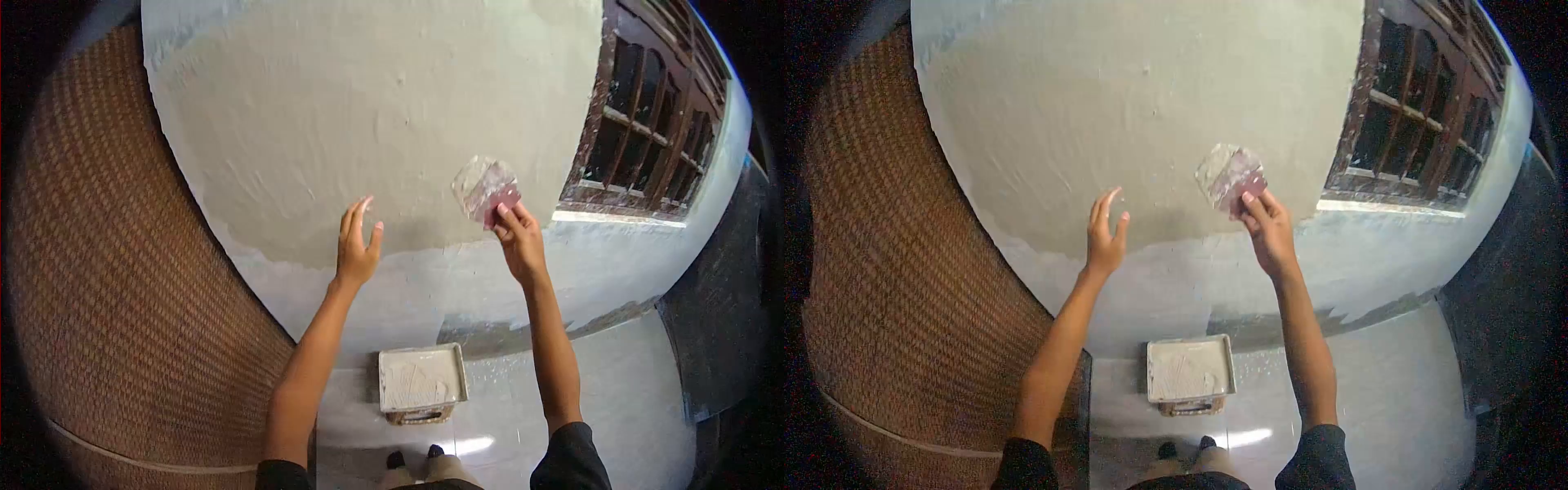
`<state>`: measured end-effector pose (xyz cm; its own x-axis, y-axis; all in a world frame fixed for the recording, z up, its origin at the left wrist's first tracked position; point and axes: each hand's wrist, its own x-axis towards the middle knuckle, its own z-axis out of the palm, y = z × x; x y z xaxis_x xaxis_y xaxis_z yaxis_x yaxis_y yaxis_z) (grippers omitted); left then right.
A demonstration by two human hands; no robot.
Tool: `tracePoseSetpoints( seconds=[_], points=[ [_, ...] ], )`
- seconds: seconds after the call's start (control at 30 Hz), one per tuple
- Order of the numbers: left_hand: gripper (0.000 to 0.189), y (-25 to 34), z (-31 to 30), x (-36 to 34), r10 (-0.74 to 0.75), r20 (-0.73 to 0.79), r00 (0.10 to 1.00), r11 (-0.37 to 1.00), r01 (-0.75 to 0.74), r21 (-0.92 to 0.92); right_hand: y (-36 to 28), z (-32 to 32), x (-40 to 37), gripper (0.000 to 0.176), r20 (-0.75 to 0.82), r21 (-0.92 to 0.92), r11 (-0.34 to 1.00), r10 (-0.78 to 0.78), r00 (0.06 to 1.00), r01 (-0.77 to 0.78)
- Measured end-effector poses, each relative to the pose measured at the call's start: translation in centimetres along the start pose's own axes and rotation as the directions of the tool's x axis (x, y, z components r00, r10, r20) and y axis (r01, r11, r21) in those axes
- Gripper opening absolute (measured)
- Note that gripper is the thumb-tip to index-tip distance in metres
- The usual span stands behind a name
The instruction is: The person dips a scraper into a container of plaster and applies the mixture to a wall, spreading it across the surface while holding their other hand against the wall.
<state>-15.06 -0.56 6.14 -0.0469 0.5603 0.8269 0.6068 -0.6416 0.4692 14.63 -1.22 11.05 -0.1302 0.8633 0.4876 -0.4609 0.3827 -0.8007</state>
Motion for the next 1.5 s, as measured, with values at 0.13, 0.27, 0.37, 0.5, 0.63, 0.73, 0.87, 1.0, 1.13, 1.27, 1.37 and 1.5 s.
tracePoseSetpoints(
  seconds=[0.13,0.27,0.37,0.5,0.63,0.73,0.87,1.0,1.13,1.27,1.37,1.5],
  points=[
    [0.048,3.9,-1.3,8.6,0.203,-0.050,0.978,0.979,-0.202,0.035,-7.3,2.7,4.2,0.031,-0.123,-0.183,0.936,-0.327,0.937,0.302],
    [0.051,7.5,-1.7,16.2,0.360,-0.089,0.929,0.929,-0.347,0.131,-12.6,3.8,10.0,0.031,-0.012,-0.572,0.622,-0.658,0.753,0.535],
    [0.054,10.2,-1.5,21.2,0.444,-0.116,0.889,0.889,-0.421,0.177,-15.6,5.6,13.8,0.031,0.081,-0.866,0.219,-0.826,0.557,0.450],
    [0.055,12.7,-1.5,26.4,0.510,-0.130,0.850,0.848,-0.472,0.241,-18.1,6.4,19.7,0.034,0.318,-0.854,-0.120,-0.891,0.325,0.507],
    [0.054,14.1,-1.7,28.8,0.501,-0.154,0.852,0.856,-0.460,0.237,-18.9,7.5,23.4,0.036,0.494,-0.819,-0.402,-0.857,0.149,0.410],
    [0.053,14.4,-1.7,30.1,0.511,-0.161,0.845,0.846,-0.461,0.267,-18.6,7.6,25.2,0.037,0.603,-0.782,-0.551,-0.788,0.128,0.291],
    [0.053,13.5,-1.8,31.6,0.533,-0.183,0.826,0.837,-0.484,0.256,-17.9,7.6,26.0,0.039,0.667,-0.743,-0.626,-0.722,0.185,0.236],
    [0.053,12.7,-1.6,33.1,0.539,-0.193,0.820,0.834,-0.488,0.256,-18.1,8.1,25.6,0.043,0.723,-0.687,-0.704,-0.634,0.274,0.182],
    [0.053,12.5,-1.5,34.2,0.566,-0.209,0.798,0.820,-0.518,0.244,-18.6,9.4,25.2,0.040,0.735,-0.642,-0.757,-0.559,0.384,0.125],
    [0.054,11.7,-1.5,35.9,0.618,-0.221,0.755,0.785,-0.576,0.227,-18.7,10.3,25.5,0.040,0.686,-0.595,-0.802,-0.470,0.555,0.056],
    [0.054,11.0,-1.8,36.7,0.639,-0.209,0.740,0.767,-0.592,0.249,-18.7,10.6,24.9,0.040,0.682,-0.539,-0.841,-0.404,0.609,0.046],
    [0.058,10.7,-2.0,37.9,0.704,-0.177,0.687,0.691,-0.608,0.390,-18.2,9.8,23.9,0.041,0.707,-0.463,-0.886,-0.353,0.613,0.024]
  ],
)
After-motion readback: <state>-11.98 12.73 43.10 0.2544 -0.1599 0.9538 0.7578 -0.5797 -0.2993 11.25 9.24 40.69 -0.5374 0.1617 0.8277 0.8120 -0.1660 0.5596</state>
